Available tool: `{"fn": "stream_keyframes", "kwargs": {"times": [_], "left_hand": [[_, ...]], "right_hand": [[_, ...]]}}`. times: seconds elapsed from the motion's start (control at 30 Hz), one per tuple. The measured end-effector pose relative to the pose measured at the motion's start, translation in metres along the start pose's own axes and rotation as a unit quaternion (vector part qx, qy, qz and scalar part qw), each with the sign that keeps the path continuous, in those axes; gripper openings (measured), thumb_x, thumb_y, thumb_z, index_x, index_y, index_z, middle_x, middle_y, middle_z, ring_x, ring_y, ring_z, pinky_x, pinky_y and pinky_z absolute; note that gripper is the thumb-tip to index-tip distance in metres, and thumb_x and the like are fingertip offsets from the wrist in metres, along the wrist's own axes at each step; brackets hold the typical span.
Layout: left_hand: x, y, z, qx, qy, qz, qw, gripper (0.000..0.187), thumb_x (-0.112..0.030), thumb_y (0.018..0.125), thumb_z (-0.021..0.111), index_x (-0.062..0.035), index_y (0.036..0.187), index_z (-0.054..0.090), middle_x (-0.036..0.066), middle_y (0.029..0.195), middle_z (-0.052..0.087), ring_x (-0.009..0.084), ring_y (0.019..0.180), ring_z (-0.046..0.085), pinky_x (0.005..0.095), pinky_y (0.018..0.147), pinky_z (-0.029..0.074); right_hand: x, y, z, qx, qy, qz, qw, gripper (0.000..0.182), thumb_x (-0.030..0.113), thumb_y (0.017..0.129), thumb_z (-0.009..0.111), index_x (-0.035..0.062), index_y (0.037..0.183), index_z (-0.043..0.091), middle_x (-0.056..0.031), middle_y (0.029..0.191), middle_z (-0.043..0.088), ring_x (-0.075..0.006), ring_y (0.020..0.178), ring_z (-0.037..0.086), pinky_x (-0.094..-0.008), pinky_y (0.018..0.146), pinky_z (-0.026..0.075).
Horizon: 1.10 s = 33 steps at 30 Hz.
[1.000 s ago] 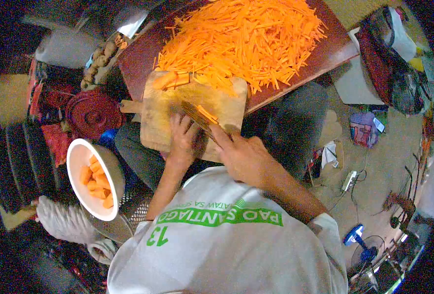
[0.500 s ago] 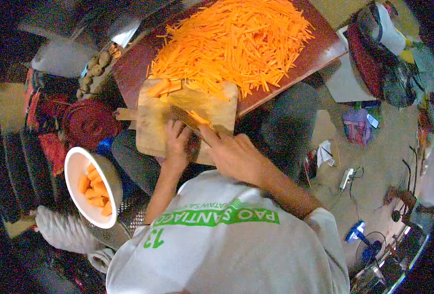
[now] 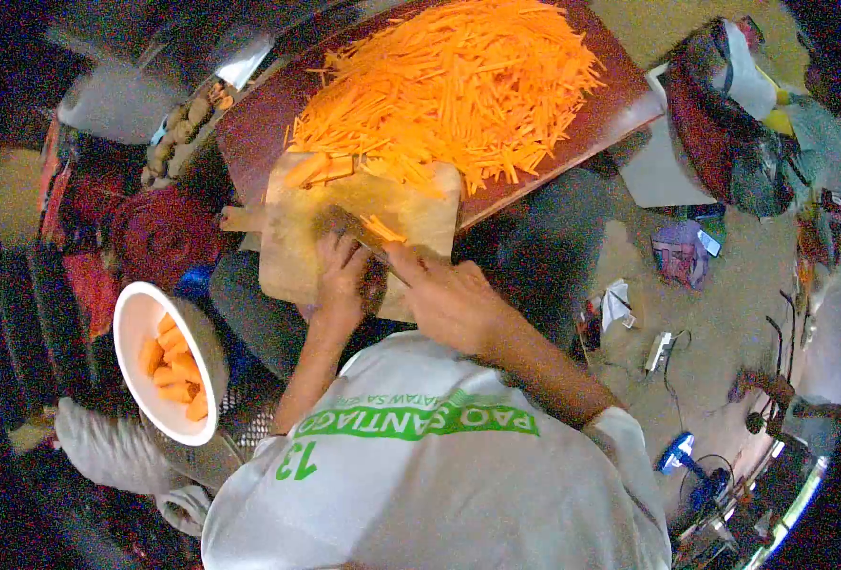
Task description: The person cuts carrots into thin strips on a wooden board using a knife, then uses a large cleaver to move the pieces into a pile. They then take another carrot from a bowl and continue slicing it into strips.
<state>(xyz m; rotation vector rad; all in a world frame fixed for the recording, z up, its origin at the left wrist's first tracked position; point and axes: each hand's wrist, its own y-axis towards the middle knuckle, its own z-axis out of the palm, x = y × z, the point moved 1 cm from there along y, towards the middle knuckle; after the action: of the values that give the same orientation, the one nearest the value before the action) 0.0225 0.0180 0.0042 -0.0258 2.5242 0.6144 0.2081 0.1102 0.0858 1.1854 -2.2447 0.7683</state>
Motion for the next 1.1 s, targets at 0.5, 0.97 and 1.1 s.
{"fn": "stream_keyframes", "kwargs": {"times": [0.5,0.97,1.1], "left_hand": [[-0.002,-0.002,-0.002,-0.008,0.006,0.008,1.000,0.035,-0.004,0.074,0.078,0.0004,0.109,0.074,0.014,0.106,0.064,0.0366,0.099,0.056,0.0497,0.087,0.044],[0.002,-0.008,0.003,0.006,0.020,0.004,1.000,0.036,-0.007,0.077,0.076,0.0011,0.112,0.074,0.013,0.106,0.063,0.0356,0.102,0.055,0.0495,0.093,0.044],[-0.001,-0.006,-0.002,0.013,0.018,0.005,1.000,0.036,-0.008,0.077,0.076,0.0015,0.112,0.074,0.013,0.107,0.063,0.0357,0.103,0.055,0.0496,0.093,0.043]], "right_hand": [[0.005,0.006,0.001,-0.034,0.010,0.000,0.999,0.058,0.018,0.105,0.061,0.0049,0.158,0.043,-0.0308,0.125,0.070,-0.0494,0.108,0.070,-0.0569,0.088,0.057],[0.011,0.005,0.003,-0.055,0.063,-0.001,0.996,0.054,0.015,0.104,0.063,0.0008,0.153,0.046,-0.0306,0.121,0.071,-0.0474,0.109,0.071,-0.0517,0.085,0.059],[0.010,0.017,-0.001,-0.073,0.027,-0.040,0.996,0.051,0.016,0.104,0.063,0.0031,0.151,0.048,-0.0313,0.120,0.070,-0.0490,0.107,0.070,-0.0546,0.085,0.058]]}}
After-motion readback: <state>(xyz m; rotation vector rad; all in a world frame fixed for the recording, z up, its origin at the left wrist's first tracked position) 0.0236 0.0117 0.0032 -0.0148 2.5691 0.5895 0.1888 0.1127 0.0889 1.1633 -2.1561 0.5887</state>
